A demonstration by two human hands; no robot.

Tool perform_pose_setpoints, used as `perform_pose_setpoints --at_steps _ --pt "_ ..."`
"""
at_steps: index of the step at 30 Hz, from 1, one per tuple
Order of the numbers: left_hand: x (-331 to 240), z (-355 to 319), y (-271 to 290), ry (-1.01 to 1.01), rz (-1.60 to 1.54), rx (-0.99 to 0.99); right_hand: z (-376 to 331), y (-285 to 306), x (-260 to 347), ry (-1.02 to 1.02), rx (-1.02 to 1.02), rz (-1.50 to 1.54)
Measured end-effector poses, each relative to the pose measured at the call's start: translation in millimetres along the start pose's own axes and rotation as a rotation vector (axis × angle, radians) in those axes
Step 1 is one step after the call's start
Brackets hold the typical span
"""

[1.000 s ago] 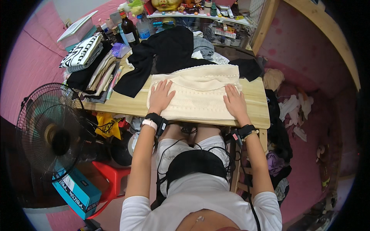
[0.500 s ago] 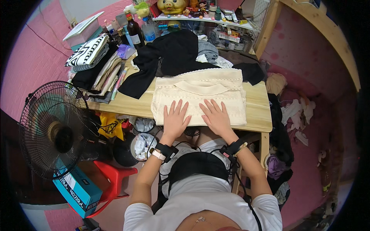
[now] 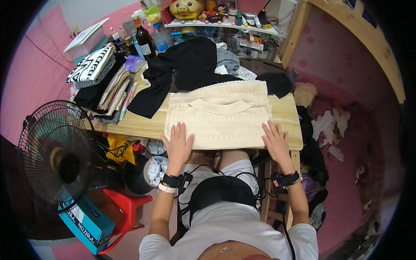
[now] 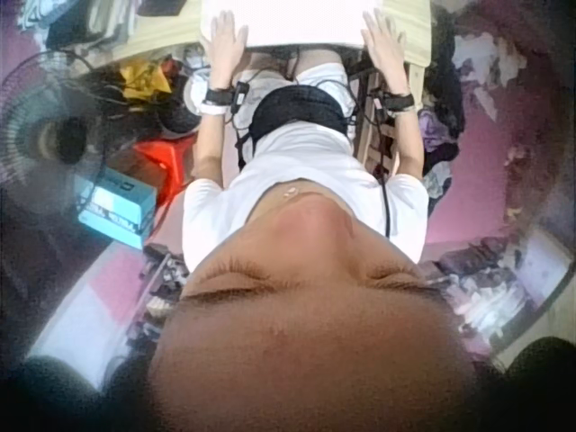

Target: The person picks up a white patterned sweater from a table, spreads it out flat across the table surface, and folds it.

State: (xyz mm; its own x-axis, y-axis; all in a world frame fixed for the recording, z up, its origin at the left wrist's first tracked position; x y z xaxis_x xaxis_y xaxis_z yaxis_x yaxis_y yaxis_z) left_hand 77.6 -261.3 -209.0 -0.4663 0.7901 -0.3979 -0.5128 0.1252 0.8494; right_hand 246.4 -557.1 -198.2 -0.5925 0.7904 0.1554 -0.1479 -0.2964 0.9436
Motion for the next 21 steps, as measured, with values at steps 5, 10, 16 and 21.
perform_pose_setpoints --at_steps 5,10,16,21 --pt "-41.0 21.1 -1.5 0.003 -0.023 0.044 29.4 7.3 50.9 0.118 -0.139 0.005" --pt "-58.7 17.8 -41.5 -0.185 0.072 -0.128 44.0 -32.2 95.4 0.190 -0.186 0.039" --pt "-53.6 15.8 -41.8 -0.229 0.150 -0.169 42.4 -32.6 86.0 0.247 -0.158 0.101" --pt "-54.9 14.8 -42.8 -0.216 0.141 -0.141 44.5 -36.6 52.0 0.193 0.006 0.354"
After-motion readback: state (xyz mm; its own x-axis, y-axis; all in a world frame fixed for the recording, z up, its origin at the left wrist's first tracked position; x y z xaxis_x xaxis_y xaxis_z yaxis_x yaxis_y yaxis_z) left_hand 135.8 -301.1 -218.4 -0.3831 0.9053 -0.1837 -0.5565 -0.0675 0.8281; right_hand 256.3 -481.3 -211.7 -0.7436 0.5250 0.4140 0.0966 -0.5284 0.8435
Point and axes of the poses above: each hand's wrist, its own z-axis towards the middle knuckle, its own y-axis out of the back of the hand, x = y × z, the point moved 8 cm from there along z, towards the middle knuckle, and after that the axes turned 11 degrees about -x, right-handed, at the moved point
